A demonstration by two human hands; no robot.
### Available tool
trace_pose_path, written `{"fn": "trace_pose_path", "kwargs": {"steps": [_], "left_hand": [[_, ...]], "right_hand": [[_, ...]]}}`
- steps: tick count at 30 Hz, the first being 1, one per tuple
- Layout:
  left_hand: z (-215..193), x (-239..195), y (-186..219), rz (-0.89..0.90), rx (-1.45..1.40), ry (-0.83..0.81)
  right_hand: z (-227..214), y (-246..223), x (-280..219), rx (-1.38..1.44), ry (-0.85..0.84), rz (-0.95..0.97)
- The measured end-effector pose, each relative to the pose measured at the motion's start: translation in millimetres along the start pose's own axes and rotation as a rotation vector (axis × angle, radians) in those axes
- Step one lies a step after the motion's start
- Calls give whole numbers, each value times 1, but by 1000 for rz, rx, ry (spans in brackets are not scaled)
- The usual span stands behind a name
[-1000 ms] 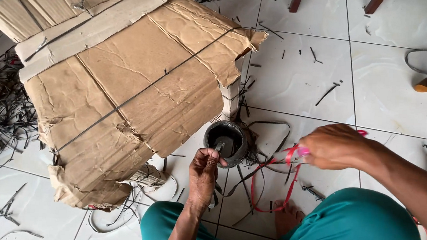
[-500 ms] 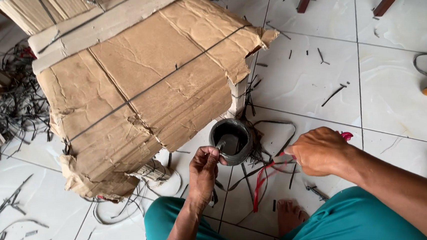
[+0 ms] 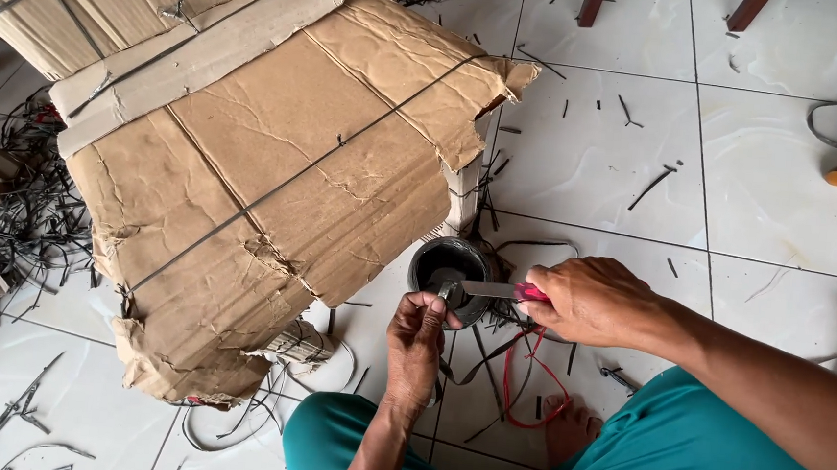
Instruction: The person sits on the floor and uses scissors to cut a length of wire from a spool. They then wrap the wire around a large cardboard-wrapped package and twist the ends together by hand to secure it.
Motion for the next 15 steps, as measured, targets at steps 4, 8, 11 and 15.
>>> {"fn": "trace_pose_path", "kwargs": {"steps": [4, 8, 11, 15], "left_hand": [[8, -2, -1, 0, -49, -1], [11, 0, -1, 52, -72, 7], [12, -1, 2, 53, -43, 17], [22, -4, 1, 96, -21, -37]], "right_hand": [[2, -3, 4, 4, 49, -44], [-9, -5, -1, 51, 20, -4], [-12, -6, -1, 68, 15, -2], [-6, -7, 3, 66, 50, -38]]}}
Point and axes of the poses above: each hand's wrist, its own x-axis towards the middle knuckle, its own z-axis out of the palm, y = z × x, the point moved 4 cm from there along x, towards the middle knuckle, and after that the axes turned 11 degrees about y, right-handed, at the moved point
